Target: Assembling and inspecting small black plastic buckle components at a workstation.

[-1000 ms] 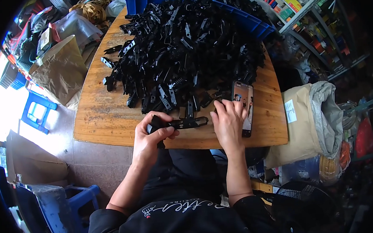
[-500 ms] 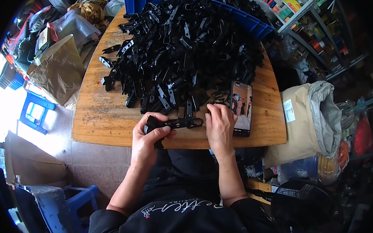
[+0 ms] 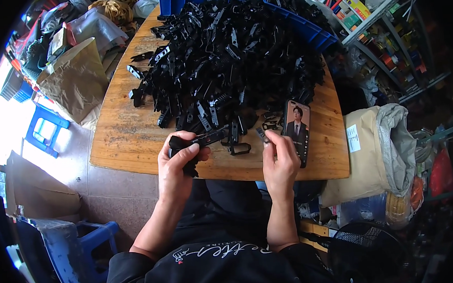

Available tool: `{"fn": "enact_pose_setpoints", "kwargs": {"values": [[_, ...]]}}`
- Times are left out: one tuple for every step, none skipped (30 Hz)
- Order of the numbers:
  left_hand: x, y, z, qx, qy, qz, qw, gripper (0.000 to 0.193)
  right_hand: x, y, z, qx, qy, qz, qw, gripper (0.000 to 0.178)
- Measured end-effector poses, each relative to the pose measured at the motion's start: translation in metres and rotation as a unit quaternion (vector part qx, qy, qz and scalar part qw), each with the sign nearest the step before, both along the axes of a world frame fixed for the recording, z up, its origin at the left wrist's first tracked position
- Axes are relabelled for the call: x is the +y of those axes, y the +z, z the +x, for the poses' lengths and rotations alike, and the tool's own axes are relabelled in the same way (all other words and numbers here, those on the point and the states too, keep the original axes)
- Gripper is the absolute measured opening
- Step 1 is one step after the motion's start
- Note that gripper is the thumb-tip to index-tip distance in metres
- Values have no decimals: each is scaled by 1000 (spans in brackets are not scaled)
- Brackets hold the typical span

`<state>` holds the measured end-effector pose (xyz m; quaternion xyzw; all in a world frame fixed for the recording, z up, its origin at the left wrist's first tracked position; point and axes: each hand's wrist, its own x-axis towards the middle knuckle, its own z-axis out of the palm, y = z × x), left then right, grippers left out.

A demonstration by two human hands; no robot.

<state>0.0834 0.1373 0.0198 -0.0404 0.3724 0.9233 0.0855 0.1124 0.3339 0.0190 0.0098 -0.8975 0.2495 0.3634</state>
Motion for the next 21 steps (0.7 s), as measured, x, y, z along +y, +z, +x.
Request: {"fn": "enact_pose_setpoints", "kwargs": {"values": [[0,0,1,-2,2,0,1000,19,-8,5,7,-33,44,-92,994,17],[3,-1,1,0,-4,-5,1000,18,-16,10,15,-63,81,-182,978,16],[7,-1,1,2,-10,-10,1000,18,-18,8,21,-84,136,-221,962,11],[10,1,3,0,-9,-12,1000,17,-24,3,24,-97,184,-296,932,8],[13,1,6,5,-19,-15,1000,17,-28,2,25,-105,215,-317,918,6],[15,0,9,10,-30,-18,999,17,-31,2,26,-114,246,-337,902,5],[16,-1,10,15,-35,-33,999,17,-32,1,24,-114,262,-333,899,6],[16,-2,9,16,-35,-33,999,17,-32,0,24,-113,262,-333,899,6],[15,-3,8,13,-33,-31,999,17,-32,-1,25,-112,266,-382,878,7],[13,-5,7,9,-31,-29,999,17,-32,-1,25,-113,270,-431,853,8],[10,-5,5,6,-18,-34,999,17,-32,0,25,-114,257,-435,855,8],[9,-4,4,3,-5,-37,999,18,-31,-1,25,-115,259,-435,855,8],[6,-5,3,8,-5,-30,1000,18,-30,-2,25,-112,255,-421,863,7],[4,-7,2,13,-4,-23,1000,18,-28,-3,25,-108,251,-407,872,6],[3,-7,2,12,0,-23,1000,18,-27,-4,25,-105,259,-375,884,8],[3,-8,2,10,1,-27,1000,18,-25,-7,24,-107,263,-375,882,8],[3,-8,2,9,2,-30,1000,18,-24,-10,22,-86,283,-352,888,9],[3,-8,2,8,8,-32,999,18,-22,-11,21,-64,302,-328,893,11],[4,-7,3,-5,5,-30,1000,18,-22,-10,23,-91,293,-348,886,14],[4,-6,3,-18,4,-28,999,18,-27,-4,25,-131,267,-438,848,17],[3,-7,2,-12,-2,-28,1000,17,-28,-4,24,-146,274,-480,820,18]]}}
